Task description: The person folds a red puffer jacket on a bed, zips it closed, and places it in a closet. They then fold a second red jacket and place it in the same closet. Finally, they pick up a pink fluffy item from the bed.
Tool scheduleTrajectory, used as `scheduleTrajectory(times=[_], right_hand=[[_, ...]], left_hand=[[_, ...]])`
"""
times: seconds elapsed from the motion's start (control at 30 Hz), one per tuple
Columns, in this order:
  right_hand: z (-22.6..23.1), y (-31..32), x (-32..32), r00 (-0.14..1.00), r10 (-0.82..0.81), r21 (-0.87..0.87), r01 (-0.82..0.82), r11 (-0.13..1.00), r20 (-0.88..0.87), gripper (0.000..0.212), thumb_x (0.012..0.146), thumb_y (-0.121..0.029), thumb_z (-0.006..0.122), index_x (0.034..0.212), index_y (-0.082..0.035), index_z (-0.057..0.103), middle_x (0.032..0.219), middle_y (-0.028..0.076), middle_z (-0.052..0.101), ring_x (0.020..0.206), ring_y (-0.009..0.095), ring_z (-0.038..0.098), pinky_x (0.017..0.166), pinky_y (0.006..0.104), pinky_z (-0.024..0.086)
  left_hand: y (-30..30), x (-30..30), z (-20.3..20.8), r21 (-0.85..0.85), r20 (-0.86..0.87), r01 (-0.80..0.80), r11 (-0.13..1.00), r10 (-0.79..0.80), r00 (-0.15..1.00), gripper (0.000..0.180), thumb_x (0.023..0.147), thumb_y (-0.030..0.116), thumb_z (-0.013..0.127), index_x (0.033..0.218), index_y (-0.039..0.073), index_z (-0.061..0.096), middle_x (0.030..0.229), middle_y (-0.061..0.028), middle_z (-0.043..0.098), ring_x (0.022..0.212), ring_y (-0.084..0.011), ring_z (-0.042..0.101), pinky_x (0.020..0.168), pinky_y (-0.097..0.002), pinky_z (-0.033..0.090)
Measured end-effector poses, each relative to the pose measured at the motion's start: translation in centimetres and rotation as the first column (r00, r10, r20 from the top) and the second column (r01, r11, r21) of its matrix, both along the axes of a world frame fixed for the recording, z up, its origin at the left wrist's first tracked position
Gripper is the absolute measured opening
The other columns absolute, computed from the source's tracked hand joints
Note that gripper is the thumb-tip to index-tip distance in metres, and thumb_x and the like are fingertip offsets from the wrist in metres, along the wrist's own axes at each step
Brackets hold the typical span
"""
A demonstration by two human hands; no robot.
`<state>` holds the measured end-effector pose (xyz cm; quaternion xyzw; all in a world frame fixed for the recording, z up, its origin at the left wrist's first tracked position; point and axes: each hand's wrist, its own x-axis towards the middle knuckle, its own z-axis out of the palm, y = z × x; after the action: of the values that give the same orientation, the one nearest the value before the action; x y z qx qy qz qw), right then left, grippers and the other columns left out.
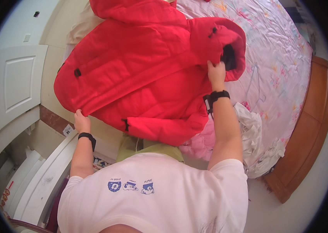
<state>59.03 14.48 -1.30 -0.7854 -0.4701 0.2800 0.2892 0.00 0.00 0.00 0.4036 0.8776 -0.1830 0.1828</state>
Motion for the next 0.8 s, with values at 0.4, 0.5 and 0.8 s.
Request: scheduleTrajectory(times=[0.4,0.5,0.8], right_hand=[[7.9,12.1,-2.5,0.723,0.12,0.202,-0.342,0.918,0.68,0.025,0.095,-0.031,0.044,0.104,-0.009,0.052,0.071,0.021,0.064,0.067,0.045,0.061,0.06,0.0551,0.048],[9.1,17.2,-4.4,0.719,0.062,0.39,-0.444,0.807,0.692,0.024,0.095,-0.033,0.046,0.096,-0.009,0.05,0.073,0.025,0.062,0.069,0.046,0.06,0.059,0.0561,0.047],[-0.7,9.2,-5.4,0.922,0.34,0.311,-0.382,0.87,0.183,0.069,0.079,-0.023,0.069,0.136,0.001,0.04,0.131,0.023,0.05,0.125,0.035,0.047,0.103,0.0392,0.04]], left_hand=[[1.8,5.2,-2.1,0.337,-0.163,0.487,0.806,-0.459,0.873,0.073,0.075,0.02,0.067,0.142,0.027,0.038,0.137,-0.0093,0.043,0.113,-0.0293,0.053,0.091,-0.0452,0.042],[2.7,5.0,-2.4,0.427,-0.182,0.479,0.767,-0.446,0.876,0.074,0.075,0.02,0.067,0.143,0.027,0.037,0.139,-0.0097,0.042,0.114,-0.0296,0.053,0.091,-0.045,0.042],[0.9,6.2,-2.8,0.33,-0.157,0.501,0.8,-0.477,0.865,0.075,0.073,0.018,0.065,0.143,0.022,0.036,0.141,-0.0121,0.039,0.115,-0.0293,0.052,0.09,-0.0456,0.043]])
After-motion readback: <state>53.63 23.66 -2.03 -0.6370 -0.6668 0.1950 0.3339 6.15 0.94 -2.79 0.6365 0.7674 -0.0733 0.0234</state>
